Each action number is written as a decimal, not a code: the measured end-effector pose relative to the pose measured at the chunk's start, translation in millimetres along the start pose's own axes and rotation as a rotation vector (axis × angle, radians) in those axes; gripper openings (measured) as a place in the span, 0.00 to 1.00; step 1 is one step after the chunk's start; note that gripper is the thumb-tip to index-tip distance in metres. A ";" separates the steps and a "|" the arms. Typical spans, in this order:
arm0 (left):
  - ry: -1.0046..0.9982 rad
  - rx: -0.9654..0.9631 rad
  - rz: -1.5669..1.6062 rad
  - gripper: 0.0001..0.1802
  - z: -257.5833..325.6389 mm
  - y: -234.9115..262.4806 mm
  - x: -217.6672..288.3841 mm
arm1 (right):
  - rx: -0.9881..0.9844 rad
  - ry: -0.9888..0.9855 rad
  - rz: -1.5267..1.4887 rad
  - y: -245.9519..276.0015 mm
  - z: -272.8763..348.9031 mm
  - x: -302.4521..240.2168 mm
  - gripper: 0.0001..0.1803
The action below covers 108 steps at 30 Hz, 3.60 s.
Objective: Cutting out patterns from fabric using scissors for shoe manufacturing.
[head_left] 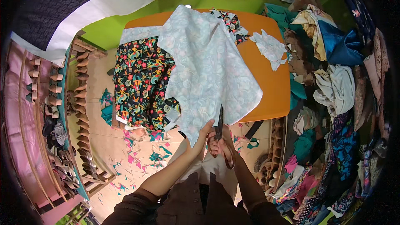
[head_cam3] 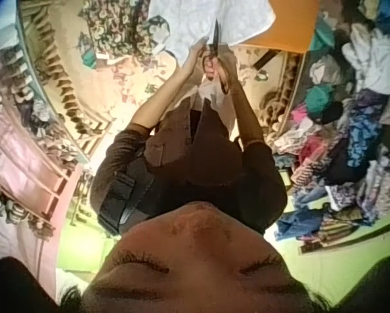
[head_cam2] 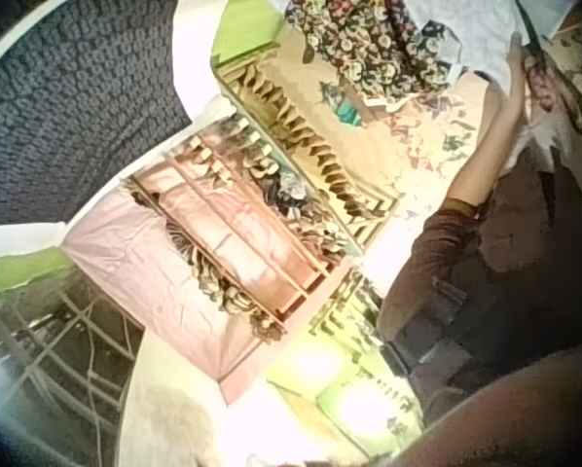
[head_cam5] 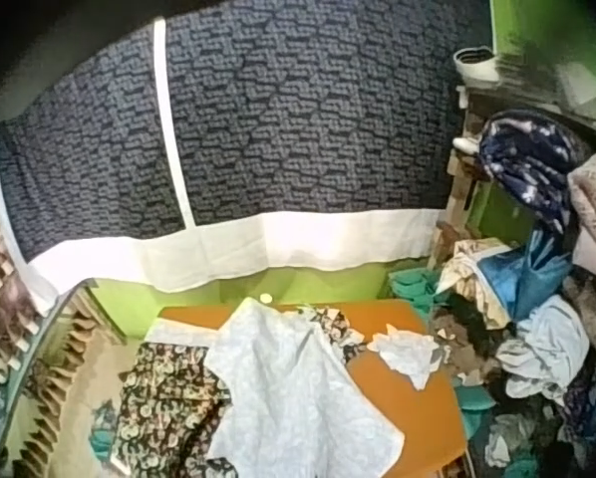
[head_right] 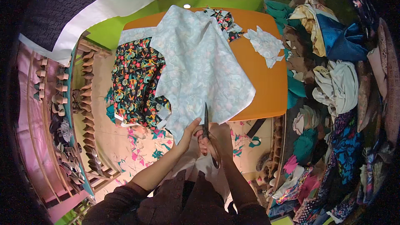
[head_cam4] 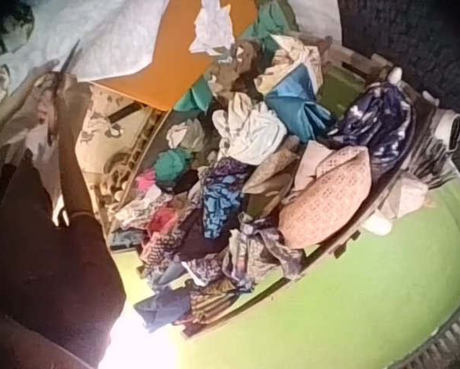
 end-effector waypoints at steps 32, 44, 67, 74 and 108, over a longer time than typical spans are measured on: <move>-0.420 0.160 -0.214 0.10 22.0 -8.4 36.5 | 0.108 -0.063 0.021 -16.5 12.6 -6.7 0.32; 0.089 -0.060 -0.013 0.15 -3.7 9.5 -13.1 | 0.105 0.055 -0.097 -2.1 3.8 1.1 0.31; -0.248 0.156 -0.454 0.16 15.0 9.4 16.5 | 0.124 -0.141 -0.082 -15.3 12.0 -28.7 0.31; -0.598 0.081 -0.505 0.19 20.5 7.3 24.7 | 0.093 -0.139 0.024 -18.1 15.8 -41.4 0.30; -0.445 0.057 -0.221 0.44 -2.5 18.3 -2.1 | 0.023 -0.084 0.134 -21.4 3.1 -67.8 0.28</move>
Point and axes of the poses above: each hand's wrist, its own z-axis away from the middle knuckle, its own y-axis out of the back of the hand, x = y × z, the point moved 5 cm from there along -z, towards the middle knuckle
